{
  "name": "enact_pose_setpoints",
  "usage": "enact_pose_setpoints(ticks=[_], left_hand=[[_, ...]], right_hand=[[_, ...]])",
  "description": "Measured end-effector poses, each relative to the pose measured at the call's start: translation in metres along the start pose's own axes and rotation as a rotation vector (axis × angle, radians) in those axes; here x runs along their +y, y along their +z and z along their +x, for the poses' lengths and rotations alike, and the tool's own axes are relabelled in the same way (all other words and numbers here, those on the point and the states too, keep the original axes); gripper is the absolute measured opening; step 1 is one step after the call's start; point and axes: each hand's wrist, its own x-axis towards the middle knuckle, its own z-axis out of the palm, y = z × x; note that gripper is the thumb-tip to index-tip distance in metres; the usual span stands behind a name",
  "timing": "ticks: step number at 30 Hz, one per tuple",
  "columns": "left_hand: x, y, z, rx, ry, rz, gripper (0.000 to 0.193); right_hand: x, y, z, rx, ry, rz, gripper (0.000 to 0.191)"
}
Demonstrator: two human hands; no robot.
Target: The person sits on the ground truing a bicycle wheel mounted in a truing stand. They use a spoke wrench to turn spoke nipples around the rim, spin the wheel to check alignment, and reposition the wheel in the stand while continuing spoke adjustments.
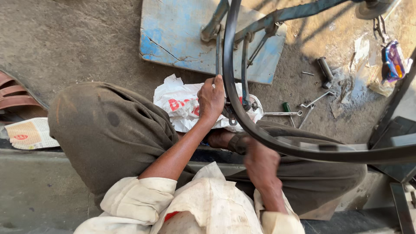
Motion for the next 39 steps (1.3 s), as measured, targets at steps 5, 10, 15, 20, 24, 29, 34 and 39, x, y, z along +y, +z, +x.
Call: enact_pose_setpoints(ticks=[5, 10, 15, 20, 24, 29, 34, 39], left_hand=[[0.003, -0.003, -0.007, 0.032, 0.003, -0.011, 0.055], [0.007, -0.003, -0.006, 0.037, 0.035, -0.038, 0.053], [0.005, -0.001, -0.005, 0.02, 0.034, -0.053, 0.051], [0.005, -0.001, -0.005, 0.045, 0.107, -0.051, 0.05], [0.005, -0.002, -0.006, 0.012, 0.059, -0.056, 0.051], [0.007, -0.003, -0.008, -0.004, 0.051, -0.026, 0.052], [0.01, -0.005, -0.01, -0.014, 0.046, -0.027, 0.053], [0.01, -0.005, -0.01, -0.043, 0.0, -0.038, 0.053]], right_hand=[[0.009, 0.015, -0.013, 0.093, -0.236, 0.351, 0.027], [0.016, 0.018, -0.005, 0.084, -0.183, 0.493, 0.021], [0.015, 0.022, 0.0, 0.076, -0.138, 0.531, 0.022], [0.011, 0.02, 0.004, 0.136, -0.18, 0.525, 0.022], [0.008, 0.019, 0.004, 0.172, -0.214, 0.547, 0.021], [0.009, 0.017, 0.007, 0.222, -0.276, 0.589, 0.025], [0.01, 0.013, 0.011, 0.184, -0.212, 0.59, 0.025], [0.006, 0.011, 0.01, 0.21, -0.226, 0.611, 0.025]])
